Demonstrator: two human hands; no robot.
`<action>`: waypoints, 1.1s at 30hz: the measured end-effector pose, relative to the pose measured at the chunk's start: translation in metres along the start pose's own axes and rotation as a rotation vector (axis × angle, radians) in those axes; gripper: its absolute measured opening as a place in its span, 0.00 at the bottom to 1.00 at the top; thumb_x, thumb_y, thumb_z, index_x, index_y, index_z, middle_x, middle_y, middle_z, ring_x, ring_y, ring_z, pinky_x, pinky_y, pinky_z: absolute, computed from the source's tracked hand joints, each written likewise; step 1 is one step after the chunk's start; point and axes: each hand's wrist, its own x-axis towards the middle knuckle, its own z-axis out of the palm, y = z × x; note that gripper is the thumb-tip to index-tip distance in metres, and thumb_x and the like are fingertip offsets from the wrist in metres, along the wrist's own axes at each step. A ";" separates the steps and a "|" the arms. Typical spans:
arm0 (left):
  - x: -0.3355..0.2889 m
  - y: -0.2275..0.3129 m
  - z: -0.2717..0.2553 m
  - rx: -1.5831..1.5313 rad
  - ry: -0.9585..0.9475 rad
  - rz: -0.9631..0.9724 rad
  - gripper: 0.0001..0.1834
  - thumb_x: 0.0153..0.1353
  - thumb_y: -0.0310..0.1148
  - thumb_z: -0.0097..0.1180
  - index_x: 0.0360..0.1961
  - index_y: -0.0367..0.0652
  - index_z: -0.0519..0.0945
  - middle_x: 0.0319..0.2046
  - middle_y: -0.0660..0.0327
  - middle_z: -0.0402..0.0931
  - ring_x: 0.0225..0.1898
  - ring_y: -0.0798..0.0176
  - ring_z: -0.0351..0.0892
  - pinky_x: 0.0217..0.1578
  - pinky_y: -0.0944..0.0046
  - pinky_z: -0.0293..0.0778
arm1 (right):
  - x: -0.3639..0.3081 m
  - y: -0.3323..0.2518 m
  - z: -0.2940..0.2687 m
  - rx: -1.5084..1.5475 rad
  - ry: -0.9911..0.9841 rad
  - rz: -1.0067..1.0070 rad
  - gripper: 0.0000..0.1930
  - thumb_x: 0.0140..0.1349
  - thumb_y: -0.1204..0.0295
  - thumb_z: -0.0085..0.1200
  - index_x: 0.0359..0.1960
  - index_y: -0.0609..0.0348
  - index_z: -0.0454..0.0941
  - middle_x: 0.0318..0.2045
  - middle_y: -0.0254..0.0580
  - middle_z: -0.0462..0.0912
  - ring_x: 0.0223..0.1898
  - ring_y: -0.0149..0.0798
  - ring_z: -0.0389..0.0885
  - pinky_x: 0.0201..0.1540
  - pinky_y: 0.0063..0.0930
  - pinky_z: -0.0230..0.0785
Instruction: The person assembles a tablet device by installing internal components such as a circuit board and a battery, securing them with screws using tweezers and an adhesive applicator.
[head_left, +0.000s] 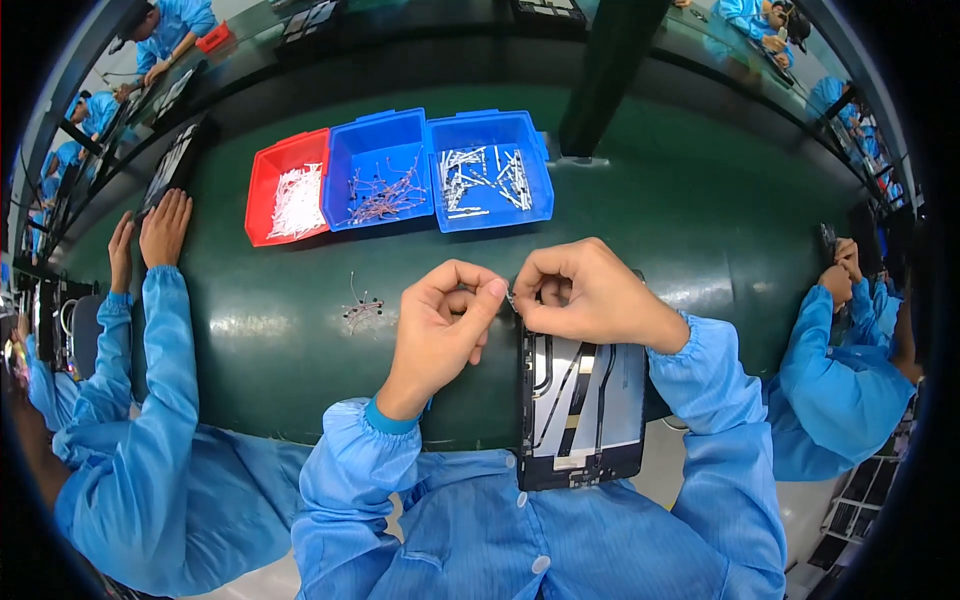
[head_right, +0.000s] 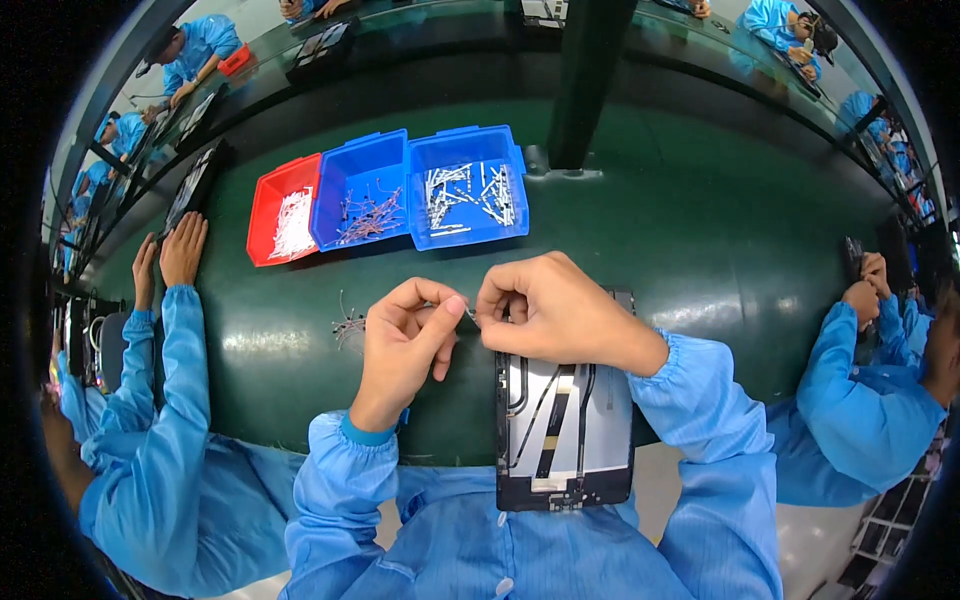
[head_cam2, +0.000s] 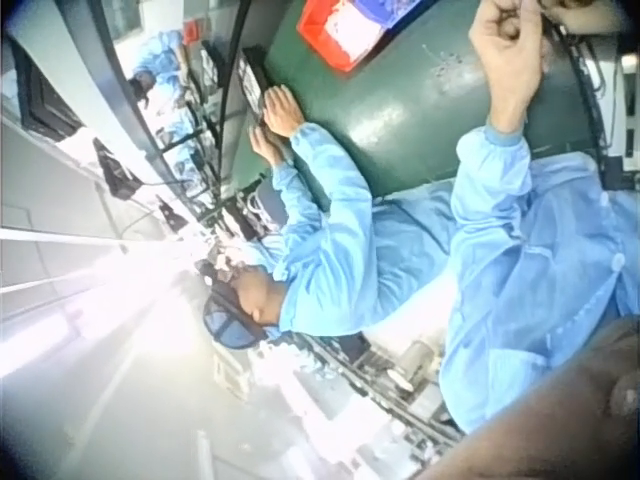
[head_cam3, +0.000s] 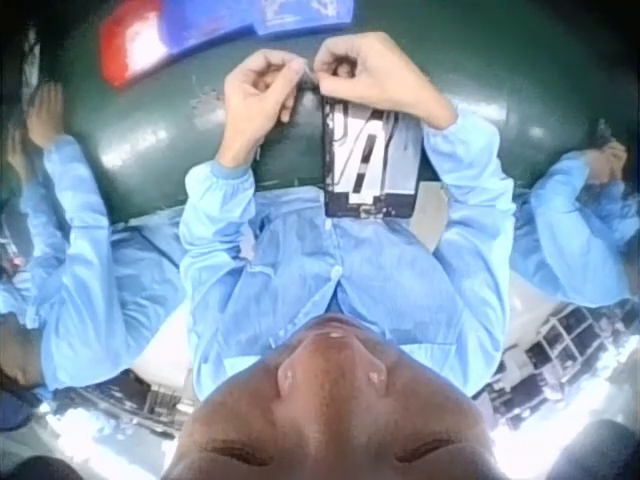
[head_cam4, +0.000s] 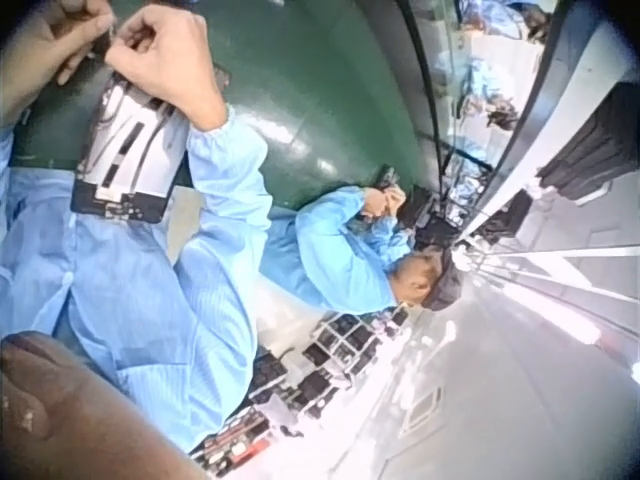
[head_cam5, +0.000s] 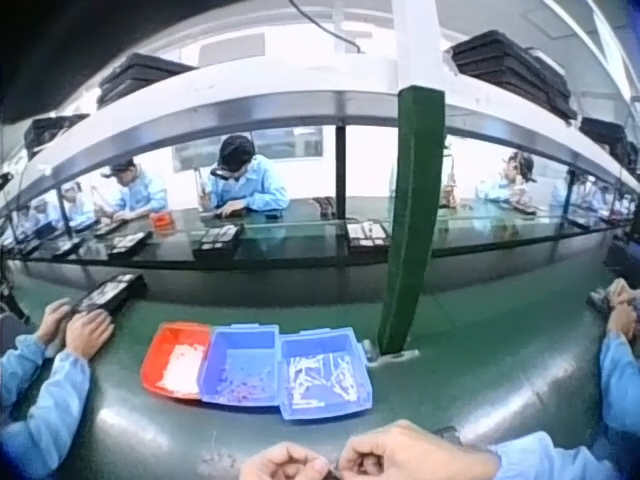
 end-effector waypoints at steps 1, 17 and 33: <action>-0.001 0.000 0.000 0.025 -0.011 -0.003 0.08 0.67 0.31 0.58 0.39 0.35 0.78 0.18 0.67 0.72 0.14 0.78 0.66 0.12 0.75 0.59 | -0.003 0.004 0.003 0.054 0.009 0.026 0.06 0.54 0.74 0.62 0.29 0.65 0.81 0.22 0.35 0.82 0.22 0.21 0.75 0.24 0.17 0.65; 0.002 0.001 -0.016 -0.260 -0.142 -0.317 0.07 0.66 0.31 0.58 0.34 0.38 0.79 0.16 0.70 0.68 0.13 0.79 0.59 0.10 0.75 0.53 | -0.017 0.014 0.017 -0.592 0.355 -0.621 0.10 0.49 0.75 0.67 0.34 0.53 0.81 0.34 0.35 0.80 0.25 0.35 0.79 0.24 0.27 0.72; -0.003 0.039 -0.056 1.119 0.471 0.395 0.07 0.58 0.30 0.62 0.32 0.35 0.85 0.30 0.50 0.82 0.21 0.59 0.77 0.25 0.60 0.71 | -0.097 0.043 0.005 0.519 0.680 0.014 0.03 0.64 0.80 0.57 0.37 0.66 0.76 0.26 0.34 0.80 0.20 0.18 0.72 0.21 0.12 0.62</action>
